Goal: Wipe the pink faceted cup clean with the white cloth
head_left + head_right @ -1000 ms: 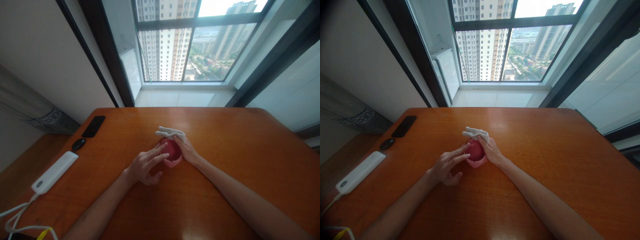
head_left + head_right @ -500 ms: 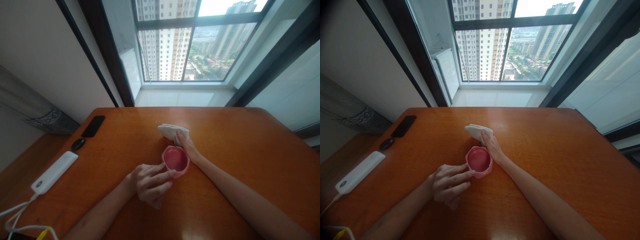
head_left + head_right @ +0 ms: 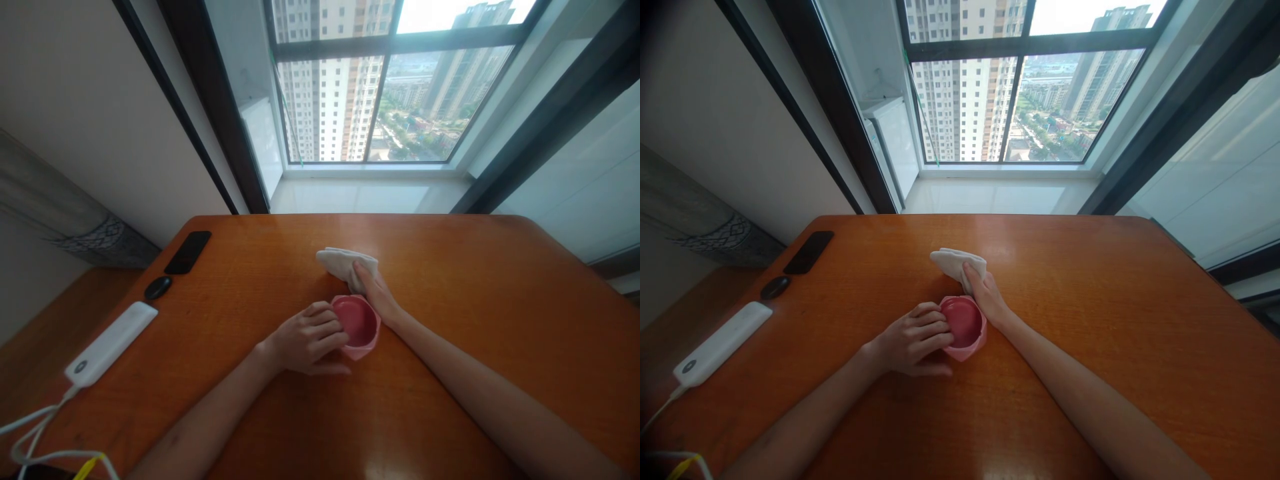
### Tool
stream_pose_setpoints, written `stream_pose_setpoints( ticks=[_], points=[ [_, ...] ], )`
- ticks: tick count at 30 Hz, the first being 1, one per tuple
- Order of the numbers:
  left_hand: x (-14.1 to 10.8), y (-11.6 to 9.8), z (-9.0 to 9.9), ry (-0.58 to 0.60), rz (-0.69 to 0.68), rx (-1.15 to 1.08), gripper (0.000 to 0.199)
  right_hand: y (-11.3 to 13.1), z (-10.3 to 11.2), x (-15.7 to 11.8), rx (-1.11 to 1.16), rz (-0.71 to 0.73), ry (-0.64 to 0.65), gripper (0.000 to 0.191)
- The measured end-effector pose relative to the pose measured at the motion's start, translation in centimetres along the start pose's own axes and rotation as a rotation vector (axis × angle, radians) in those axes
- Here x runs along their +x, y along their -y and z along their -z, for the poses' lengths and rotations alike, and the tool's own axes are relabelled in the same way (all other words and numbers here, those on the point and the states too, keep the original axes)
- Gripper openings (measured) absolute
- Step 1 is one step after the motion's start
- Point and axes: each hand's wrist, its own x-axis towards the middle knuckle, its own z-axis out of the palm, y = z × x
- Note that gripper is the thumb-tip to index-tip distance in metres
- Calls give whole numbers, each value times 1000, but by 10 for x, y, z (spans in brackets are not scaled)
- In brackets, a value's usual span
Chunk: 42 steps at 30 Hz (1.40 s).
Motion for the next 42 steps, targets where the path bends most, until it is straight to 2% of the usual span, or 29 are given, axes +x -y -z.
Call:
stream_pose_setpoints(
  ticks=[3, 7, 12, 18, 25, 32, 38, 42],
  points=[
    [1, -2, -1, 65, 37, -28, 19, 5, 0, -1, -2, 16, 27, 64],
    [-3, 0, -1, 83, 71, -86, 9, 11, 0, -5, 53, -28, 140, 62],
    [-7, 4, 0, 94, 97, -71, 17, 7, 4, -5, 116, -38, 248, 56],
    [-10, 6, 1, 120, 122, 21, 21, 1, 5, -3, 140, -24, 260, 57],
    [-11, 8, 0, 99, 148, 115, 21, 4, 4, -4, 129, -27, 234, 57],
    [-8, 11, 4, 100, 259, 209, 17, 7, 0, -1, 100, 104, 243, 55],
    [-7, 12, -1, 22, 315, 310, 16, 24, -3, -4, 71, 249, 326, 57],
    [-3, 14, -1, 11, 377, 349, 20, 25, -2, -5, 13, 244, 336, 60]
  ],
)
